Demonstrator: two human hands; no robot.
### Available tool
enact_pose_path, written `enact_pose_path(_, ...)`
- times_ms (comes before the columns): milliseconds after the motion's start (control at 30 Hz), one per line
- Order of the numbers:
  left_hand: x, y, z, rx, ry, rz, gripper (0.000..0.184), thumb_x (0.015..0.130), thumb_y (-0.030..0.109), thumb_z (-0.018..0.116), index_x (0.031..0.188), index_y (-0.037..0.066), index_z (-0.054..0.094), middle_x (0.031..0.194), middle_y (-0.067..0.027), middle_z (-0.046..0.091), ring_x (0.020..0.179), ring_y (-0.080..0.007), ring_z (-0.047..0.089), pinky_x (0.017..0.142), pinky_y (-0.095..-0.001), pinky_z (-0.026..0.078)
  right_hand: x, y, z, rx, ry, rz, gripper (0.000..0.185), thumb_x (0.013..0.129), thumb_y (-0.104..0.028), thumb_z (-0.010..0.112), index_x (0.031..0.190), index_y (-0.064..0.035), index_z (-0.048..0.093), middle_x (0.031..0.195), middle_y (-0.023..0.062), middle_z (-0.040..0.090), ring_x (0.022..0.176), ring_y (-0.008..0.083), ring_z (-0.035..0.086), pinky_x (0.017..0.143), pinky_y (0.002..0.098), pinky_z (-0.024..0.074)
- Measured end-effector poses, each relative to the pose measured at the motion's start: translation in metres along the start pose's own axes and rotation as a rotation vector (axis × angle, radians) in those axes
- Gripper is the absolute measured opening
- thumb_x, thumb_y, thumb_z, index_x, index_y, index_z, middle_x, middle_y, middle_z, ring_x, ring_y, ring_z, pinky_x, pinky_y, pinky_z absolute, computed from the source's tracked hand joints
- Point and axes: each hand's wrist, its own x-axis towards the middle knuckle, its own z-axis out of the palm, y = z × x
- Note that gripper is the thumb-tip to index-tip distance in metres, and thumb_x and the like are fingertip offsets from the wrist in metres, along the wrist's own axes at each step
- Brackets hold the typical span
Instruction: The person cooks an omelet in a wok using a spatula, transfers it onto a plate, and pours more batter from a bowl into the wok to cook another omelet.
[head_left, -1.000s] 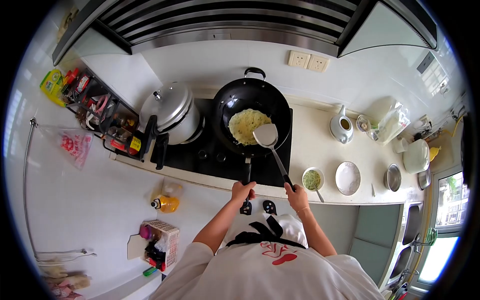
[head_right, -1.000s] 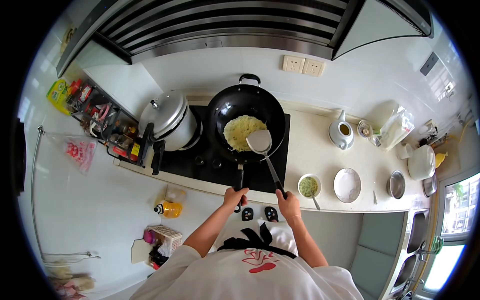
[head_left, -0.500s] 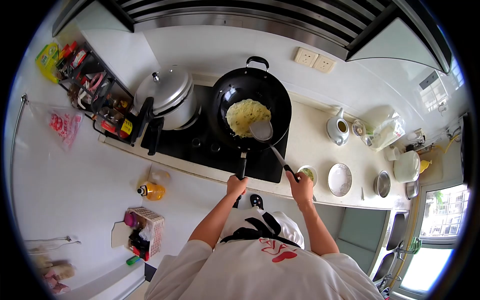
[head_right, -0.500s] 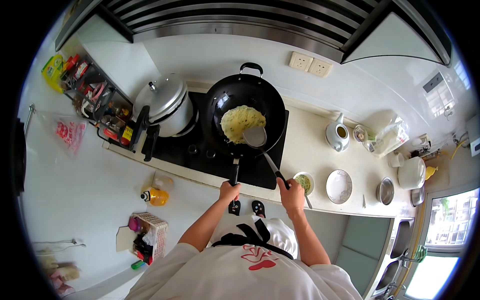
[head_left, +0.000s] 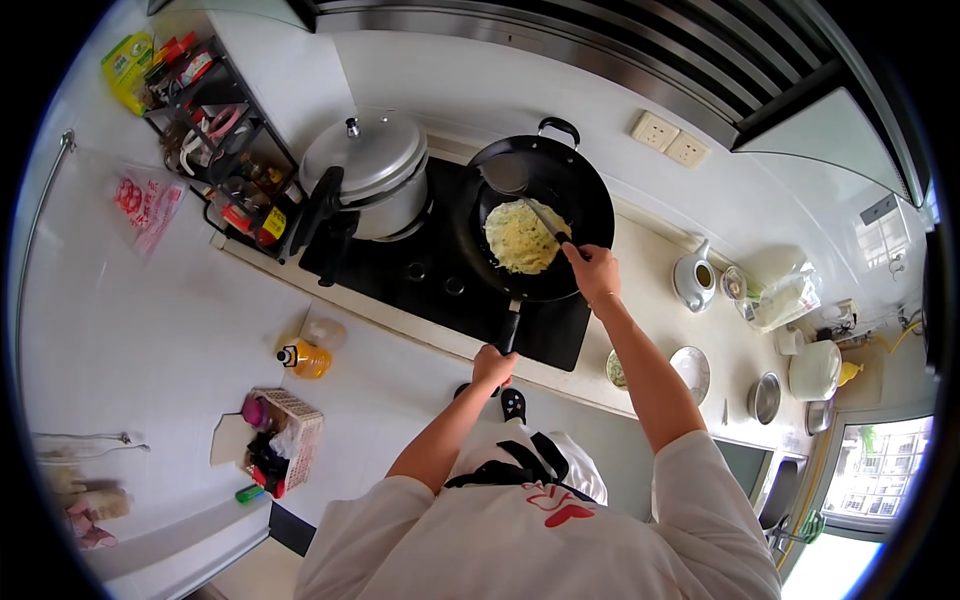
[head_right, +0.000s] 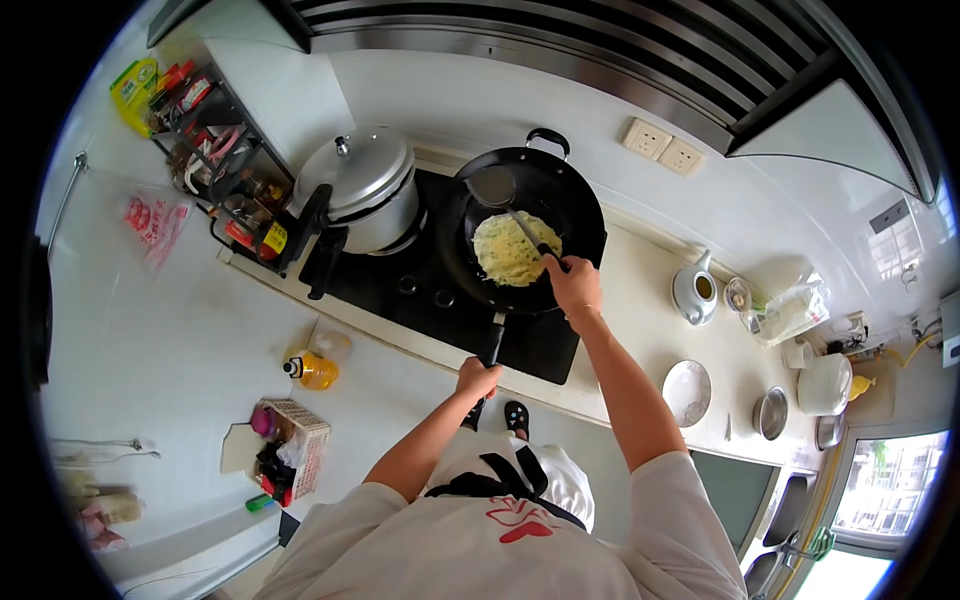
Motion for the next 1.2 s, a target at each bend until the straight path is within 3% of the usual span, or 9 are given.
enact_pose_path(133,-0.012,0.014,0.000,-0.048,0.019,-0.008,0.026,0.078,0.014,0.062,0.061,-0.001,0.050,0.050,-0.0089,0.053,0.038,-0.0194,0.055,0.034,-0.0334,0.041,-0.011,-0.003,-0.021,-0.129,-0.150,0.174,0.043,0.082,-0.048,0.064,0.099,-0.0087,0.072,0.090,0.0145,0.070,0.084,0.0321,0.067,0.074,0.0398,0.0533)
enact_pose_path(267,-0.013,0.017,0.001,-0.026,0.018,-0.024,0.026,0.077,0.015,0.063,0.063,-0.003,0.051,0.050,-0.0095,0.054,0.038,-0.0202,0.056,0.034,-0.0336,0.042,-0.012,0.018,-0.019,-0.158,0.015,0.044,0.046,0.081,-0.050,0.065,0.097,-0.0078,0.073,0.085,0.0149,0.070,0.075,0.0296,0.068,0.068,0.0378,0.0531)
enact_pose_path(367,-0.013,0.018,0.001,-0.002,0.013,-0.030,0.026,0.077,0.016,0.062,0.064,-0.004,0.051,0.051,-0.0110,0.056,0.039,-0.0210,0.058,0.035,-0.0341,0.044,0.001,0.013,-0.010,-0.026,-0.082,0.083,0.045,0.082,-0.049,0.064,0.100,-0.0090,0.072,0.088,0.0134,0.070,0.084,0.0302,0.068,0.074,0.0398,0.0530)
enact_pose_path(467,-0.014,0.022,-0.002,0.055,0.005,-0.034,0.027,0.078,0.016,0.061,0.064,-0.005,0.051,0.053,-0.0131,0.058,0.042,-0.0219,0.060,0.037,-0.0346,0.046,0.008,0.005,-0.001,0.016,-0.138,0.133,0.044,0.081,-0.047,0.066,0.093,-0.0062,0.074,0.081,0.0148,0.070,0.072,0.0280,0.068,0.066,0.0383,0.0515)
enact_pose_path(567,-0.016,0.023,-0.004,0.062,0.032,0.002,0.027,0.077,0.016,0.061,0.064,-0.005,0.052,0.054,-0.0134,0.059,0.042,-0.0220,0.061,0.037,-0.0345,0.046,-0.004,0.002,-0.015,-0.101,-0.057,0.104,0.041,0.081,-0.045,0.067,0.093,-0.0060,0.074,0.079,0.0147,0.069,0.068,0.0266,0.067,0.064,0.0386,0.0515)
enact_pose_path(800,-0.014,0.019,-0.002,0.075,0.039,0.011,0.026,0.077,0.017,0.061,0.065,-0.005,0.053,0.053,-0.0128,0.059,0.042,-0.0221,0.061,0.038,-0.0347,0.046,0.005,0.020,-0.019,-0.083,0.029,0.039,0.043,0.081,-0.048,0.066,0.096,-0.0086,0.073,0.078,0.0142,0.069,0.065,0.0280,0.066,0.060,0.0397,0.0513)
enact_pose_path(900,-0.013,0.017,-0.001,0.076,0.037,0.020,0.026,0.077,0.017,0.060,0.065,-0.005,0.053,0.053,-0.0125,0.058,0.042,-0.0219,0.061,0.037,-0.0345,0.046,0.010,0.004,-0.014,-0.009,-0.093,0.117,0.043,0.080,-0.049,0.067,0.095,-0.0086,0.074,0.077,0.0136,0.069,0.066,0.0277,0.066,0.060,0.0387,0.0508)
enact_pose_path(1100,-0.014,0.019,-0.003,0.086,0.034,0.008,0.027,0.077,0.017,0.061,0.065,-0.005,0.053,0.052,-0.0125,0.058,0.041,-0.0221,0.060,0.037,-0.0350,0.046,0.014,0.021,-0.021,-0.125,-0.066,0.081,0.044,0.079,-0.048,0.068,0.094,-0.0079,0.074,0.078,0.0137,0.069,0.072,0.0280,0.067,0.064,0.0379,0.0507)
enact_pose_path(1200,-0.013,0.016,-0.001,0.079,0.031,0.005,0.028,0.077,0.018,0.061,0.065,-0.006,0.053,0.052,-0.0126,0.058,0.041,-0.0224,0.060,0.037,-0.0353,0.046,0.014,0.015,-0.018,-0.019,-0.048,0.083,0.044,0.078,-0.049,0.068,0.092,-0.0073,0.074,0.078,0.0140,0.069,0.074,0.0290,0.067,0.067,0.0396,0.0508)
